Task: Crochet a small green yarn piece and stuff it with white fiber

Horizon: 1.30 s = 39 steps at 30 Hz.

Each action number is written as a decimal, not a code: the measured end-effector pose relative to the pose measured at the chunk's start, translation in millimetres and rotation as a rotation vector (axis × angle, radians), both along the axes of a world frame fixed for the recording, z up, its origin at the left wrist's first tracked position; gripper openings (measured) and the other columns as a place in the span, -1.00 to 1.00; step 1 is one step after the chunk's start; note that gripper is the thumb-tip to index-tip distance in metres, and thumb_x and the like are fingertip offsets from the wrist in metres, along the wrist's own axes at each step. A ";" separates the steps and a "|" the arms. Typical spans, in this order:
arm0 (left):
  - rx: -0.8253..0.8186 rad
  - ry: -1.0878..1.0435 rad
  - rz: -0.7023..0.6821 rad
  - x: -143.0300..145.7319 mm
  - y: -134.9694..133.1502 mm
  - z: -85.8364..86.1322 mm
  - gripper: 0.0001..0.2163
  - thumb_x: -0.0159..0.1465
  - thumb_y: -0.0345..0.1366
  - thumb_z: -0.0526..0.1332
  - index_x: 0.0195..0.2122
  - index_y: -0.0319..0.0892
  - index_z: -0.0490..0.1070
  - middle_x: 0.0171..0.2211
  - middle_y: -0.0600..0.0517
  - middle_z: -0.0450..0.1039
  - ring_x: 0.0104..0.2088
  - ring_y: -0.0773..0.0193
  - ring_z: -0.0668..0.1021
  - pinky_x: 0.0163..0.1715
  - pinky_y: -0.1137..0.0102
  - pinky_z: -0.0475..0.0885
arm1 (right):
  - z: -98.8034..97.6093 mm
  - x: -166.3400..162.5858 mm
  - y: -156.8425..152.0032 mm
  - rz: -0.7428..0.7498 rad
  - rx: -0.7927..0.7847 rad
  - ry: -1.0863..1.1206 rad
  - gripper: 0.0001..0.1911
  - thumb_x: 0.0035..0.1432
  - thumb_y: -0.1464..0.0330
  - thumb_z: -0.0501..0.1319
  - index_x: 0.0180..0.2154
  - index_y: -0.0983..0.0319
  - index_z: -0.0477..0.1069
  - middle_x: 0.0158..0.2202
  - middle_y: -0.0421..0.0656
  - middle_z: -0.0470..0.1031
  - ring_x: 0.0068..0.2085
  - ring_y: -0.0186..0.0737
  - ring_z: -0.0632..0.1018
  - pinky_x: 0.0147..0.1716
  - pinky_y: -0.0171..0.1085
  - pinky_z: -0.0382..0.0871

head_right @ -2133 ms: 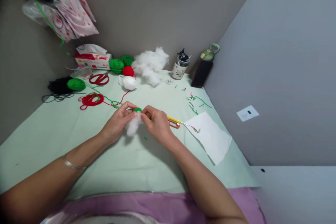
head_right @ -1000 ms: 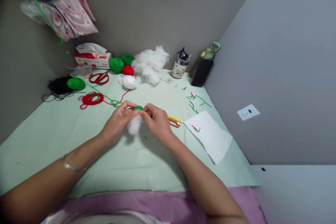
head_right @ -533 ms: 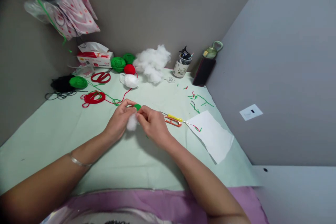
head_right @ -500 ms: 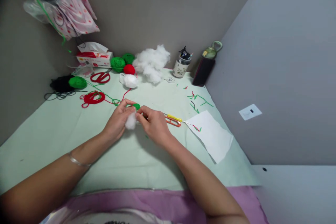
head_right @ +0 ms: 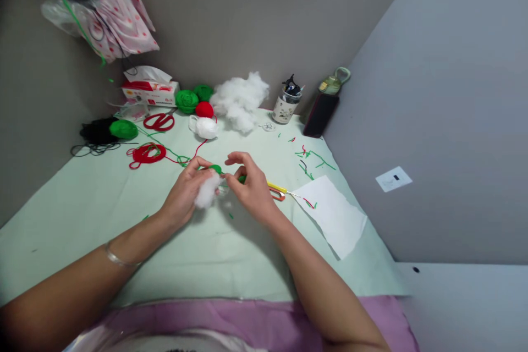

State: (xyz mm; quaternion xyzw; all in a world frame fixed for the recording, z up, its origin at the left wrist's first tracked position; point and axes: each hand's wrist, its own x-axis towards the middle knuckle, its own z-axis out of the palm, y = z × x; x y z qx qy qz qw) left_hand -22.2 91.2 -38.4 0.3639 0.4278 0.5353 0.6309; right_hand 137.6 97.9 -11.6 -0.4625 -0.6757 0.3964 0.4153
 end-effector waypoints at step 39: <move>0.087 0.129 0.032 -0.2 7.4 -10.1 -0.80 0.10 -0.32 0.34 -0.35 -0.11 0.29 -0.59 0.24 0.32 -0.63 0.43 0.30 -0.59 0.50 0.16 | -1.7 -13.7 -13.7 0.038 -0.049 -0.222 -0.80 0.26 0.31 0.13 -0.43 0.20 0.34 -0.59 -0.34 0.19 -0.51 -0.36 0.21 -0.46 -0.30 0.03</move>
